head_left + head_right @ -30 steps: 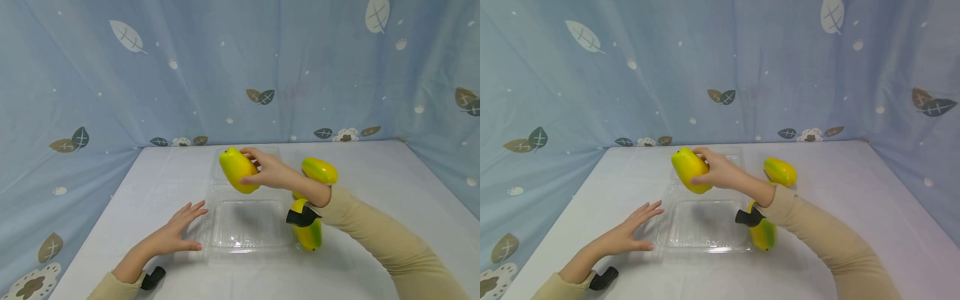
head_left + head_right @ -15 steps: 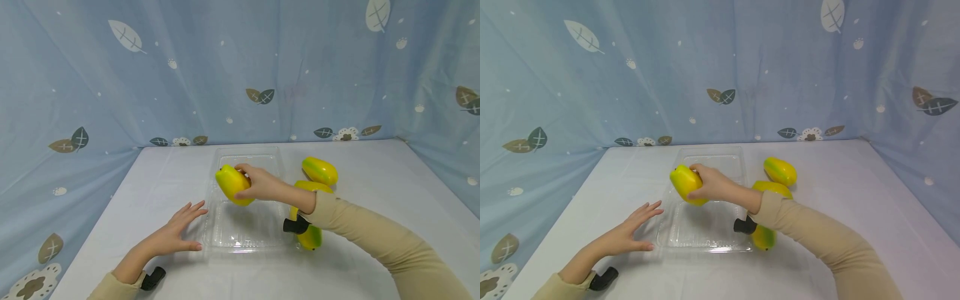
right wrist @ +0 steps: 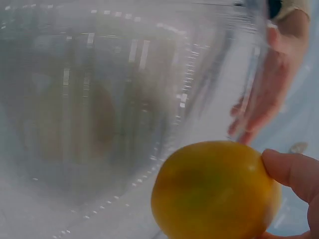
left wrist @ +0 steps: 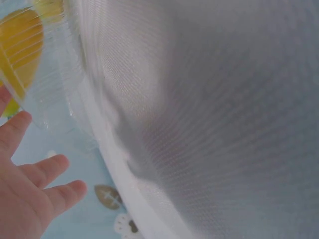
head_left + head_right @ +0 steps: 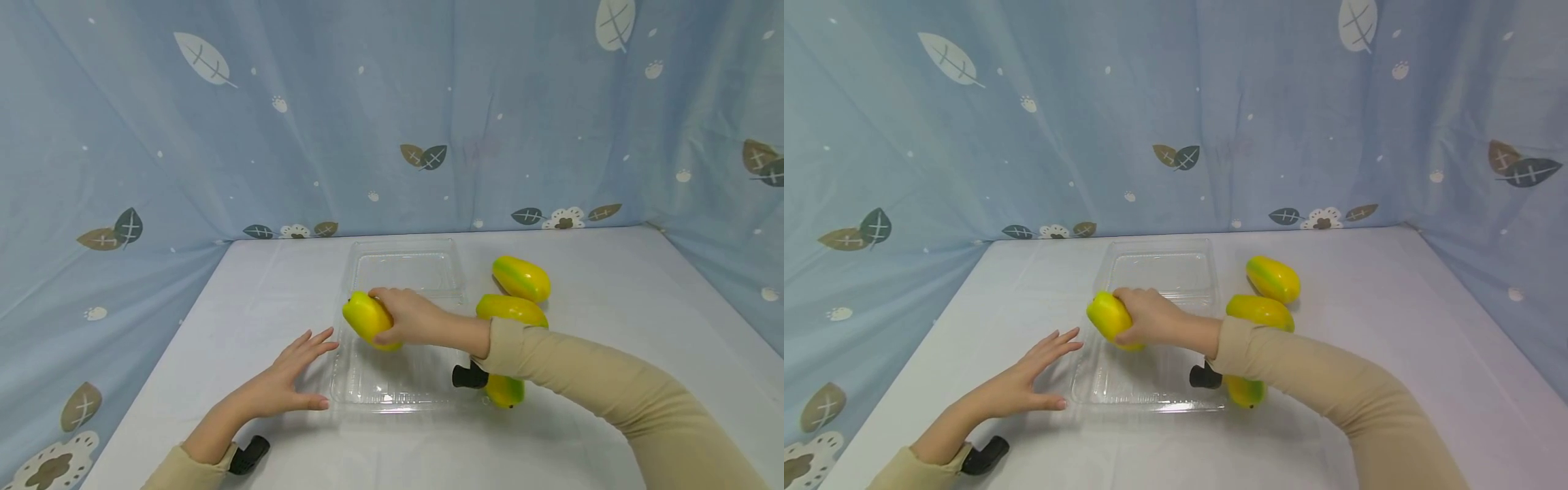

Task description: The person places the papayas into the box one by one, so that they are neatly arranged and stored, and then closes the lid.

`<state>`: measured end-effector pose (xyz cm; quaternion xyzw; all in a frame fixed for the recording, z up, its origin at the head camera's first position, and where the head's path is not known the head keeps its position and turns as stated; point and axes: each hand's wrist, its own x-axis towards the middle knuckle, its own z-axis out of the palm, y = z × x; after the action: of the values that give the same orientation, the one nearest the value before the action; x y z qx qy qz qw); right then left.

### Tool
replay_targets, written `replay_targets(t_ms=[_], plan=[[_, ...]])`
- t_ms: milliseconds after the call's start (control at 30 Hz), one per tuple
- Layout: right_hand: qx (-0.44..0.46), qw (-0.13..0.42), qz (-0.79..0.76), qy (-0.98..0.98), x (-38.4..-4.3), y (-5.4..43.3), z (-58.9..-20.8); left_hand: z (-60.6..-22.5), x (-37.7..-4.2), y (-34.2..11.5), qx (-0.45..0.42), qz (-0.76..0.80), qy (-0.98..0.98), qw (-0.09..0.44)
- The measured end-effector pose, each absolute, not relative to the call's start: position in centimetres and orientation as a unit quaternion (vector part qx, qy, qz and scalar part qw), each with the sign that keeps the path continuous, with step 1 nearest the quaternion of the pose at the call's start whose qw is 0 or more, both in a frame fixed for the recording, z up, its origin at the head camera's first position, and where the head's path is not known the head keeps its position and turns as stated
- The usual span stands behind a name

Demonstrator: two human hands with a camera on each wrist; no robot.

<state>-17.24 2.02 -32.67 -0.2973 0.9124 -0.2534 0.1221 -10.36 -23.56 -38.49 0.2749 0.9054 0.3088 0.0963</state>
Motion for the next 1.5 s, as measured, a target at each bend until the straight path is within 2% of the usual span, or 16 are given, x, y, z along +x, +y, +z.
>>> replay_targets(t_ms=[233,633,1500], plan=[[-0.298,0.108,-0.2,0.927,-16.9,1.5,-34.4,-38.4,-10.4,-23.5,0.275,0.31,0.905,0.099],[-0.322,0.045,-0.204,0.924,-16.5,0.9,-35.3,-38.3,-10.4,-23.4,0.277,0.311,0.904,0.098],[-0.276,0.074,-0.196,0.938,-16.4,0.5,-36.0,-38.3,-10.4,-23.3,0.276,0.305,0.906,0.098]])
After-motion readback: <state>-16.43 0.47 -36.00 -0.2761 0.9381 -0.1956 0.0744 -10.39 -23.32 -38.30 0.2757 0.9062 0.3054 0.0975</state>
